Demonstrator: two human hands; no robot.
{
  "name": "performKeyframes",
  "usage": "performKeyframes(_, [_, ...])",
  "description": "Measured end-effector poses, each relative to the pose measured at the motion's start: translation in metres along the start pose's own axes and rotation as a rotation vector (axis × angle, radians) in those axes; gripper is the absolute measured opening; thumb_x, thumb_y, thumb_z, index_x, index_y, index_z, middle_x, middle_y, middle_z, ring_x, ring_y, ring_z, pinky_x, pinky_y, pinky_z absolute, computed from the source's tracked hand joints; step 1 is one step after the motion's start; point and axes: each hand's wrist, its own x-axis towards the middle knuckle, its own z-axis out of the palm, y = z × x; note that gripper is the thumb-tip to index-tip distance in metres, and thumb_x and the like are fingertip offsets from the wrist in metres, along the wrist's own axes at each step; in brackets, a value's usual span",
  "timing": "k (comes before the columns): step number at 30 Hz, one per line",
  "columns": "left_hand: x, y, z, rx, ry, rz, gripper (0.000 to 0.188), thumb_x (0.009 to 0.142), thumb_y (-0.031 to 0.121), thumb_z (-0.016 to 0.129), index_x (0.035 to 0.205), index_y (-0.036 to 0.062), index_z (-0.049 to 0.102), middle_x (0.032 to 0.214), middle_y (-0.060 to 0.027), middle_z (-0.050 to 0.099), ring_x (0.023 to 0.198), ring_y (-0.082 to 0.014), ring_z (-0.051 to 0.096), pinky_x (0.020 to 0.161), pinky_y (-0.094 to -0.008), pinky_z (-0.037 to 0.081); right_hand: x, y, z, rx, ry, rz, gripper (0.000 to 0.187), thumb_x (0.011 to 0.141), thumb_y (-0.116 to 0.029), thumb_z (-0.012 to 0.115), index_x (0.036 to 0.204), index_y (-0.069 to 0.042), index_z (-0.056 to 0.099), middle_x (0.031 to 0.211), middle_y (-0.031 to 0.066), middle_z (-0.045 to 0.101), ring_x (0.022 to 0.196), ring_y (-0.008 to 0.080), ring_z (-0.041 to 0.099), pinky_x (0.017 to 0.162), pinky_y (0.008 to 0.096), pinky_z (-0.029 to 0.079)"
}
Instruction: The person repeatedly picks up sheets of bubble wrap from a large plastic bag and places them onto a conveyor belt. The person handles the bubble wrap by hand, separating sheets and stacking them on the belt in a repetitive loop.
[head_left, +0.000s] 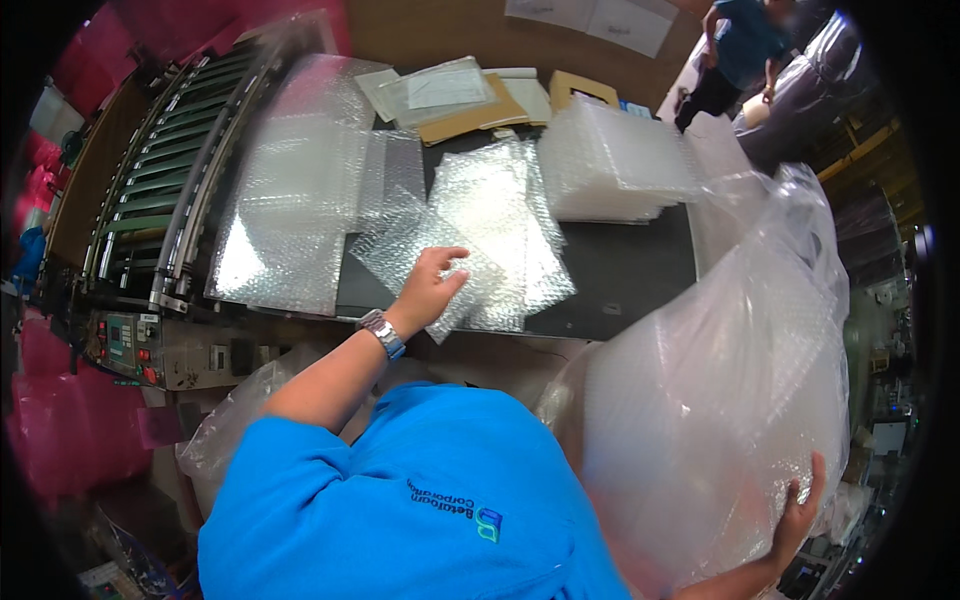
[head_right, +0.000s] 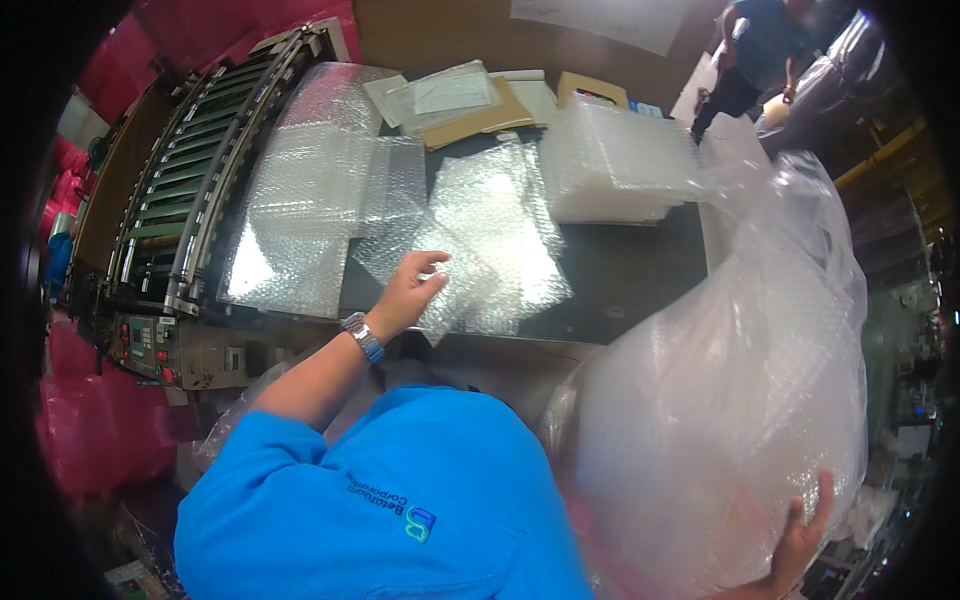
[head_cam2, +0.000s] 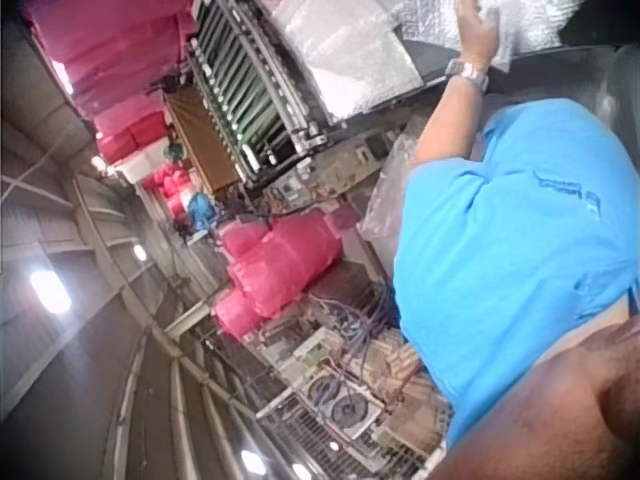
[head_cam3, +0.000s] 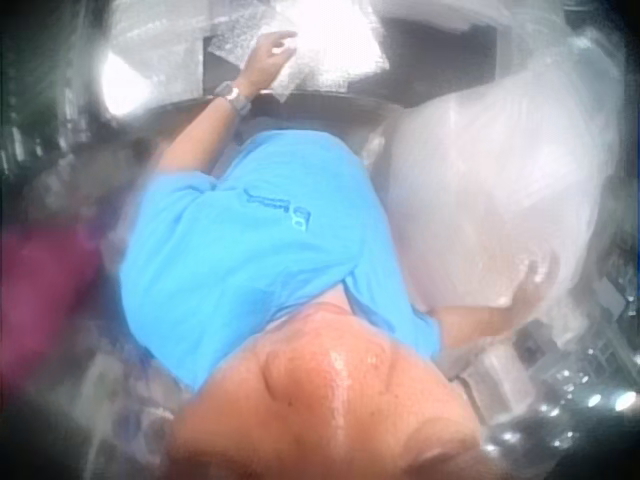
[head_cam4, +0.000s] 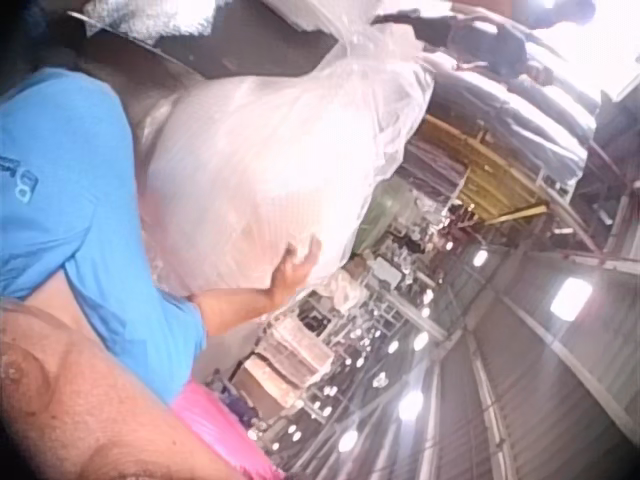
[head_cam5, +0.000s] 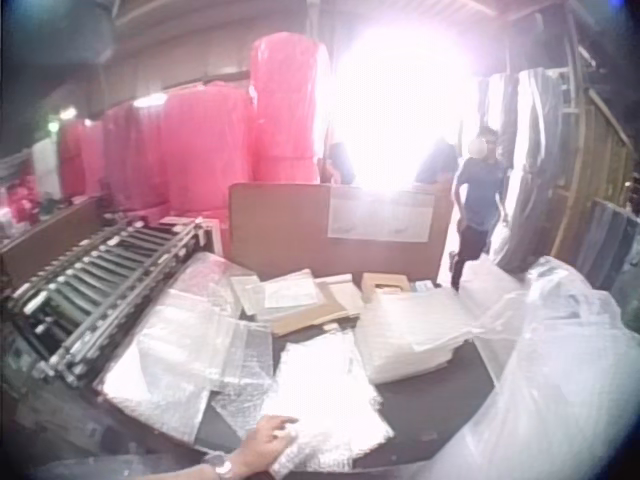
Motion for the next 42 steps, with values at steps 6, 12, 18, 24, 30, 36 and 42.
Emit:
performKeyframes(6, [0.026, -0.088, -0.109, -0.020, 0.276, -0.123, 0.030, 0.079, 0.016, 0.059, 0.107, 0.0063, 0.057, 0.103, -0.0112, 0.050, 0.082, -0.0181, 0.054, 0.076, -0.0294, 0.045, -0.025, -0.092, -0.021, 0.181, 0.191, -0.353, 0.069, 0.079, -0.048, 0.057, 0.126, 0.000, 0.040, 0.125, 0.0170, 0.043, 0.118, 0.0265, 0.039, 0.097, 0.0394, 0.031])
performKeyframes(12, [0.048, -0.153, -0.200, -0.109, 0.336, -0.309, 0.031, 0.083, 0.014, 0.056, 0.112, 0.0059, 0.054, 0.105, -0.0056, 0.053, 0.083, -0.0097, 0.050, 0.074, -0.0233, 0.042, 0.017, -0.269, 0.085, 0.626, -0.503, -0.498, 0.077, 0.074, -0.048, 0.063, 0.124, 0.005, 0.038, 0.117, 0.0218, 0.047, 0.111, 0.0294, 0.047, 0.092, 0.0449, 0.038])
performKeyframes(18, [0.073, -0.186, -0.247, -0.062, 0.332, -0.374, 0.033, 0.083, 0.018, 0.055, 0.114, 0.0066, 0.053, 0.107, -0.0058, 0.054, 0.082, -0.0114, 0.050, 0.066, -0.0248, 0.041, 0.091, -0.414, 0.367, 0.491, -0.720, -0.212, 0.062, 0.075, -0.027, 0.066, 0.127, -0.005, 0.041, 0.125, 0.0167, 0.046, 0.117, 0.0266, 0.042, 0.095, 0.0376, 0.034])
performKeyframes(24, [0.092, -0.182, -0.261, -0.199, 0.384, -0.466, 0.031, 0.082, 0.017, 0.057, 0.110, 0.0040, 0.055, 0.103, -0.0071, 0.054, 0.077, -0.0125, 0.050, 0.070, -0.0262, 0.043, 0.091, -0.459, 0.485, -0.396, -0.653, -0.250, 0.077, 0.071, -0.029, 0.067, 0.135, -0.016, 0.026, 0.116, 0.0171, 0.049, 0.110, 0.0321, 0.046, 0.090, 0.0465, 0.036])
performKeyframes(30, [0.071, -0.196, -0.260, -0.162, 0.437, -0.539, 0.031, 0.083, 0.016, 0.056, 0.111, 0.0028, 0.054, 0.102, -0.0069, 0.054, 0.075, -0.0118, 0.049, 0.068, -0.0259, 0.043, 0.146, -0.431, 0.477, -0.281, -0.489, 0.044, 0.073, 0.069, -0.019, 0.065, 0.132, -0.013, 0.028, 0.114, 0.0205, 0.047, 0.102, 0.0346, 0.050, 0.085, 0.0491, 0.038])
performKeyframes(36, [0.077, -0.193, -0.259, -0.009, 0.535, -0.405, 0.023, 0.083, 0.012, 0.055, 0.105, 0.0038, 0.057, 0.095, -0.0058, 0.055, 0.070, -0.0102, 0.049, 0.064, -0.0250, 0.043, 0.195, -0.529, 0.510, 0.681, -0.736, -0.216, 0.060, 0.077, -0.024, 0.062, 0.127, -0.001, 0.037, 0.117, 0.0239, 0.046, 0.108, 0.0313, 0.048, 0.092, 0.0368, 0.036])
performKeyframes(42, [0.102, -0.147, -0.264, 0.163, 0.584, -0.187, 0.017, 0.082, 0.007, 0.054, 0.097, 0.0020, 0.059, 0.090, -0.0062, 0.055, 0.068, -0.0111, 0.051, 0.061, -0.0233, 0.043, 0.250, -0.569, 0.648, 0.630, -0.705, 0.153, 0.073, 0.080, -0.047, 0.056, 0.124, 0.007, 0.038, 0.123, 0.0234, 0.045, 0.114, 0.0280, 0.044, 0.093, 0.0339, 0.036])
